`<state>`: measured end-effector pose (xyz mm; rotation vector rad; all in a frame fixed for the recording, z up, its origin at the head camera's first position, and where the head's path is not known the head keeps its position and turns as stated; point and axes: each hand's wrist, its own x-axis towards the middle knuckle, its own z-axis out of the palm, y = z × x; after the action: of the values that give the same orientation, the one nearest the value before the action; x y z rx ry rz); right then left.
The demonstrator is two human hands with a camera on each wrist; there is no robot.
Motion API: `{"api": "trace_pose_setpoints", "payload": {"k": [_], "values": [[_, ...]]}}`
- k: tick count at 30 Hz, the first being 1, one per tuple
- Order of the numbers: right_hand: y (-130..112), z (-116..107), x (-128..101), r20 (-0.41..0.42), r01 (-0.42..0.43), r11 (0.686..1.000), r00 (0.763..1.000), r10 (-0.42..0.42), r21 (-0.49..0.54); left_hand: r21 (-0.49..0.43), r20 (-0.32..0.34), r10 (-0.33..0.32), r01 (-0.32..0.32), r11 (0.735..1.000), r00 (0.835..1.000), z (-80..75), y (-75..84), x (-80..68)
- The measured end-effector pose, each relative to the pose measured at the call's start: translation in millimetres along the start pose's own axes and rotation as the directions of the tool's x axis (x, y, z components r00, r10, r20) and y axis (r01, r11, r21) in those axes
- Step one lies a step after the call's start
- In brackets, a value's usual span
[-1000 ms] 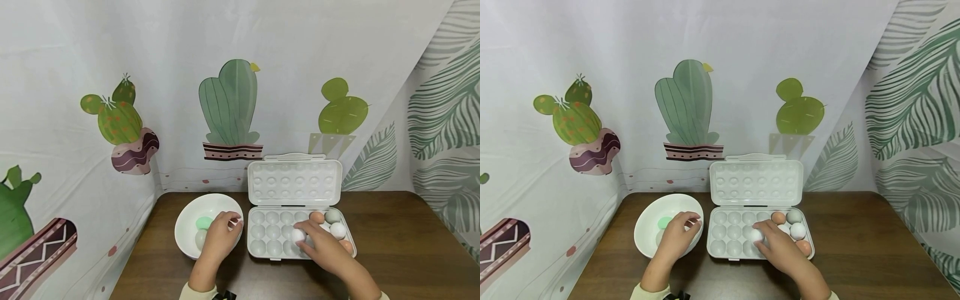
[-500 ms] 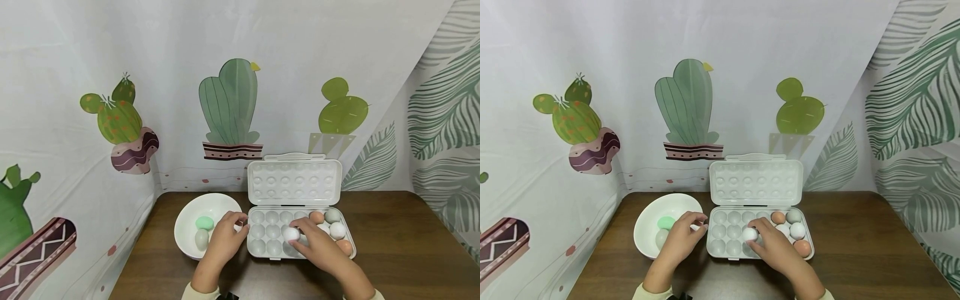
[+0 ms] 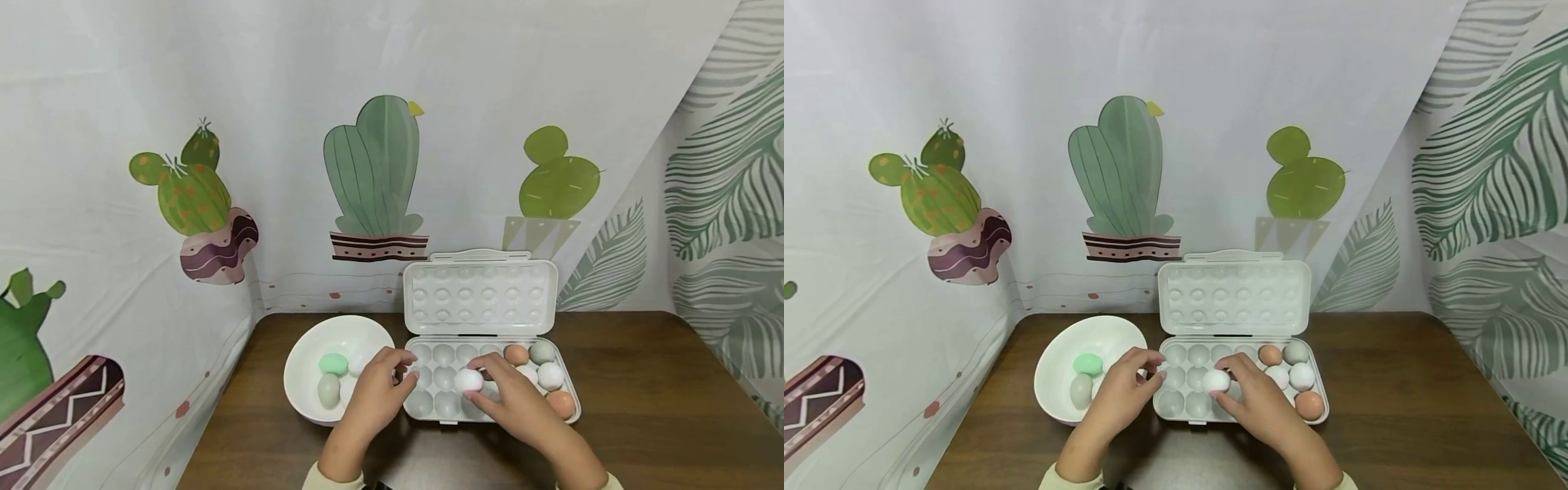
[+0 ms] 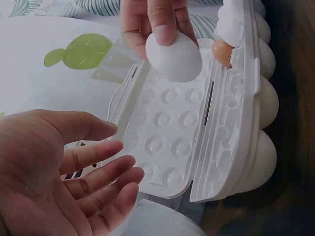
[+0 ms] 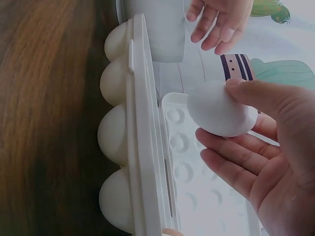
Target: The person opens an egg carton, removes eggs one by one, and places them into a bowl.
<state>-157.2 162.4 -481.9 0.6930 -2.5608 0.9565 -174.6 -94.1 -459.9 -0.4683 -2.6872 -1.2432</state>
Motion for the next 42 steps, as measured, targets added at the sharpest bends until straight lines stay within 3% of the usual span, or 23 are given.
{"api": "trace_pose_setpoints", "payload": {"k": [7,14,23,42], "values": [[-2.3,2.7,0.0,-0.033,0.04,0.997,0.999,-0.037,0.063,0.024,0.031,0.059,-0.06,0.998,0.998,5.7,-0.6,-1.4],[-4.2,5.5,0.0,-0.056,0.049,0.993,0.998,-0.043,0.106,0.012,0.109,0.132,-0.134,0.991,0.985,11.5,2.2,-1.3],[-7.5,5.8,1.1,-0.044,0.034,0.99,0.999,-0.028,0.139,-0.034,0.191,0.167,-0.163,0.986,0.967,18.1,8.7,-4.0],[-13.4,9.1,-1.4,-0.041,0.031,0.967,0.999,-0.021,0.252,-0.028,0.192,0.217,-0.216,0.976,0.957,25.3,15.4,-7.3]]}}
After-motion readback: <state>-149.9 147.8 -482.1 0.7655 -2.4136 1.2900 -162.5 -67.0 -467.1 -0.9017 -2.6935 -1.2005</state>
